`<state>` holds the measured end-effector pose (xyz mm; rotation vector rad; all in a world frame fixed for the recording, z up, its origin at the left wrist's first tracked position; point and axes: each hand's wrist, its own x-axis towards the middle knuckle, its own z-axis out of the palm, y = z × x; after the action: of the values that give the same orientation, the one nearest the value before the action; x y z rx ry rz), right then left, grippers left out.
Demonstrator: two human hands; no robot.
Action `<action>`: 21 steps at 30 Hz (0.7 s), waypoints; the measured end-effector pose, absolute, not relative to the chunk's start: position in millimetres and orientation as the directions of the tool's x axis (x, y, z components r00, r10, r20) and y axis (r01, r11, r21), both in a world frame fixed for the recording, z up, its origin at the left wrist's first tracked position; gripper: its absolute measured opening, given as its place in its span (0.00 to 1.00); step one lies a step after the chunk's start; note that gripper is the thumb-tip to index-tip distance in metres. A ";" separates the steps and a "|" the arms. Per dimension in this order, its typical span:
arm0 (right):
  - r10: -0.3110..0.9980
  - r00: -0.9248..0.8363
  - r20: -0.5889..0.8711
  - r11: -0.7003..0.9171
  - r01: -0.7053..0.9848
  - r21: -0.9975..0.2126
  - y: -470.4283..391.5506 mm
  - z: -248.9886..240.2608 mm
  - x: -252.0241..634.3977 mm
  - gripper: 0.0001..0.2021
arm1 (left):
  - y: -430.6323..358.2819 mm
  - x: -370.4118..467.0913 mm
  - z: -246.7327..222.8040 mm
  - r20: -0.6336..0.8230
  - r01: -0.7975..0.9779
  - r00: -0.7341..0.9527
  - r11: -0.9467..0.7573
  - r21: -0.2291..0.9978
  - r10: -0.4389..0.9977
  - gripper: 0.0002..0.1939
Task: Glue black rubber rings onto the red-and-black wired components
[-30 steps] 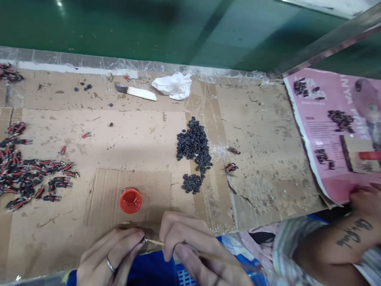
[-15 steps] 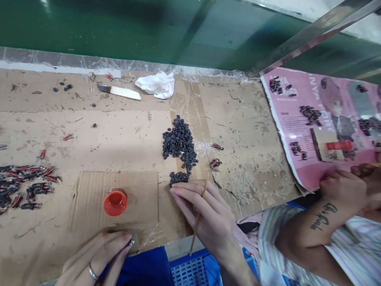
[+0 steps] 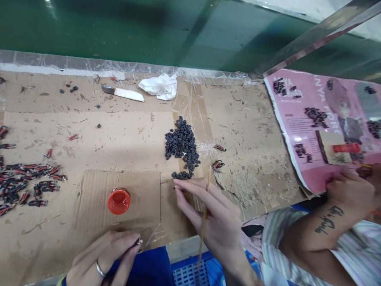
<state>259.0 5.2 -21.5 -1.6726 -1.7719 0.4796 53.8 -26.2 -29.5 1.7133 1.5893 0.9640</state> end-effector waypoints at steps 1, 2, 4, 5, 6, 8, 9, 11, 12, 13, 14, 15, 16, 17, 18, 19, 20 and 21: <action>0.983 0.071 0.171 0.084 0.655 -0.751 3.6 -20.0 253.7 0.08 | -28.0 57.4 -27.2 0.089 0.538 0.011 -0.081 0.839 0.996 0.08; 0.986 0.106 0.129 0.050 0.551 -0.833 1.7 -18.7 247.7 0.07 | -29.6 61.0 -25.2 0.065 0.520 0.004 -0.058 0.852 0.998 0.08; 0.992 0.107 0.060 0.016 0.368 -0.929 -2.9 -16.3 235.4 0.06 | -31.6 66.8 -22.6 0.008 0.490 -0.001 -0.007 0.872 1.000 0.05; 0.996 0.085 0.040 0.013 0.300 -0.954 -5.3 -15.4 229.8 0.07 | -31.5 68.5 -21.8 -0.015 0.474 0.005 0.011 0.880 1.000 0.04; 0.998 0.061 0.022 0.007 0.244 -0.970 -7.5 -14.6 225.0 0.08 | -30.6 69.3 -21.3 -0.030 0.458 0.015 0.019 0.889 0.999 0.05; 1.000 0.014 -0.002 -0.004 0.159 -0.987 -11.4 -14.0 218.6 0.10 | -27.1 68.3 -20.9 -0.025 0.422 0.053 0.001 0.906 0.998 0.06; 1.000 -0.004 -0.007 -0.006 0.129 -0.992 -13.0 -14.2 217.0 0.11 | -24.9 67.0 -20.9 -0.014 0.406 0.072 -0.017 0.914 0.997 0.07; 0.999 -0.043 -0.010 -0.006 0.093 -0.996 -15.3 -15.7 216.7 0.14 | -21.0 64.3 -20.9 0.013 0.386 0.086 -0.046 0.921 0.996 0.08; 0.998 -0.065 -0.007 -0.001 0.086 -0.996 -16.0 -16.7 217.4 0.15 | -19.8 63.3 -21.0 0.023 0.382 0.080 -0.052 0.923 0.997 0.08; 0.997 -0.080 -0.001 0.005 0.083 -0.997 -16.6 -17.8 218.2 0.17 | -19.2 62.6 -21.3 0.029 0.381 0.066 -0.052 0.923 0.997 0.09; 0.996 -0.093 0.002 0.009 0.082 -0.997 -17.0 -18.8 219.1 0.18 | -19.1 62.3 -21.7 0.032 0.380 0.050 -0.049 0.924 0.998 0.09; 0.995 -0.103 0.008 0.017 0.082 -0.996 -17.5 -19.7 219.7 0.19 | -19.6 62.3 -22.2 0.035 0.375 0.039 -0.047 0.926 0.999 0.09; 0.994 -0.110 0.016 0.025 0.082 -0.996 -17.9 -20.4 220.0 0.20 | -20.3 62.3 -22.9 0.032 0.368 0.035 -0.043 0.929 0.999 0.09; 0.994 -0.109 0.033 0.042 0.083 -0.996 -18.4 -20.9 220.0 0.20 | -21.1 62.4 -23.8 0.022 0.358 0.039 -0.035 0.933 0.999 0.09; 0.993 -0.105 0.052 0.061 0.089 -0.994 -19.1 -21.2 219.7 0.20 | -21.8 62.5 -24.6 0.010 0.347 0.046 -0.025 0.938 0.999 0.08; 0.992 -0.100 0.080 0.090 0.099 -0.991 -19.9 -21.5 219.4 0.20 | -22.4 62.5 -25.3 -0.005 0.336 0.052 -0.012 0.942 0.999 0.08; 0.988 -0.092 0.120 0.130 0.109 -0.986 -20.9 -21.7 219.2 0.21 | -22.8 62.6 -25.8 -0.021 0.329 0.052 0.003 0.944 0.998 0.08; 0.984 -0.090 0.153 0.163 0.116 -0.980 -22.0 -21.8 219.4 0.22 | -23.1 62.6 -25.9 -0.038 0.325 0.043 0.022 0.946 0.998 0.08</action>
<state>219.4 -22.0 -21.8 -1.1393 -1.4300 1.0867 62.6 -23.1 -25.9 1.4464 1.4230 0.9755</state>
